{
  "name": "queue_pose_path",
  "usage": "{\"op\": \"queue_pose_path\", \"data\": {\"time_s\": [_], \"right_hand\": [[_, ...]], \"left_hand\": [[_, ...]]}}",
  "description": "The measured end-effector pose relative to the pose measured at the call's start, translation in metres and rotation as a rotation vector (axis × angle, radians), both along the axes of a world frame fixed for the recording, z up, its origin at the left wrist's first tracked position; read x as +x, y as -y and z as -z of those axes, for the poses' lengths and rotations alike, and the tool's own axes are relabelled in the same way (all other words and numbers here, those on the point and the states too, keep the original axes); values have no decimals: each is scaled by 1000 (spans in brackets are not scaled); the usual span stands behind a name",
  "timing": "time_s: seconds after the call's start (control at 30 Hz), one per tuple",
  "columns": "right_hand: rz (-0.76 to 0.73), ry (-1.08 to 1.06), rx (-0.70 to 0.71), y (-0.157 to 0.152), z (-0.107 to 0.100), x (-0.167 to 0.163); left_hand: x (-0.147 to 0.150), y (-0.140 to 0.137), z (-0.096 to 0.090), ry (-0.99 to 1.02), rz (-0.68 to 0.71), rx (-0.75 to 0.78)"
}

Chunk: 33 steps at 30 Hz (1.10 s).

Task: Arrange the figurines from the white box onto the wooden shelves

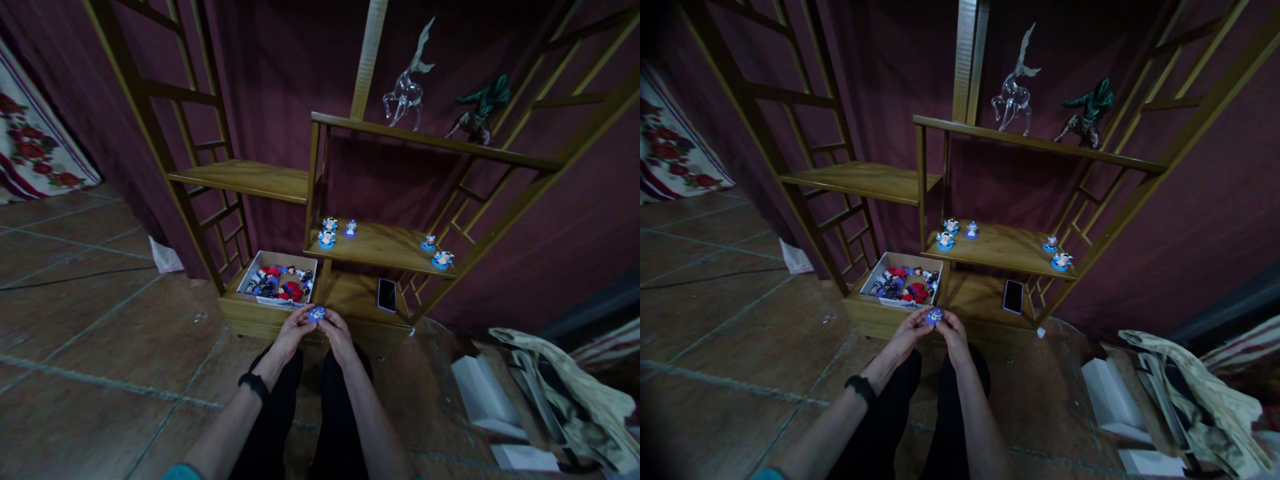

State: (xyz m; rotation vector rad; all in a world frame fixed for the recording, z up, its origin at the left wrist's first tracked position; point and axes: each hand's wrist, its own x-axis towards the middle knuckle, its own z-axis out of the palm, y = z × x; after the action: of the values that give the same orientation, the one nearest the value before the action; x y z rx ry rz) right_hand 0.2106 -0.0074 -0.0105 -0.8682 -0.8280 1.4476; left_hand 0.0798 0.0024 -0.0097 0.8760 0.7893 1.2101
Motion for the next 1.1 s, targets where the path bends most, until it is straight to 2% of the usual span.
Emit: {"op": "queue_pose_path", "data": {"time_s": [0.3,0.6,0.8,1.1], "right_hand": [[4,34,1,-3,7,-4],[36,57,-78,-8,15,-7],[39,47,-112,-7,11,-9],[-32,19,-53,-1,3,-8]], "left_hand": [[-1,-4,9,-36,-38,5],[-3,-4,4,-70,-53,-48],[1,1,1,-89,-115,21],[2,-1,5,-174,-173,132]]}}
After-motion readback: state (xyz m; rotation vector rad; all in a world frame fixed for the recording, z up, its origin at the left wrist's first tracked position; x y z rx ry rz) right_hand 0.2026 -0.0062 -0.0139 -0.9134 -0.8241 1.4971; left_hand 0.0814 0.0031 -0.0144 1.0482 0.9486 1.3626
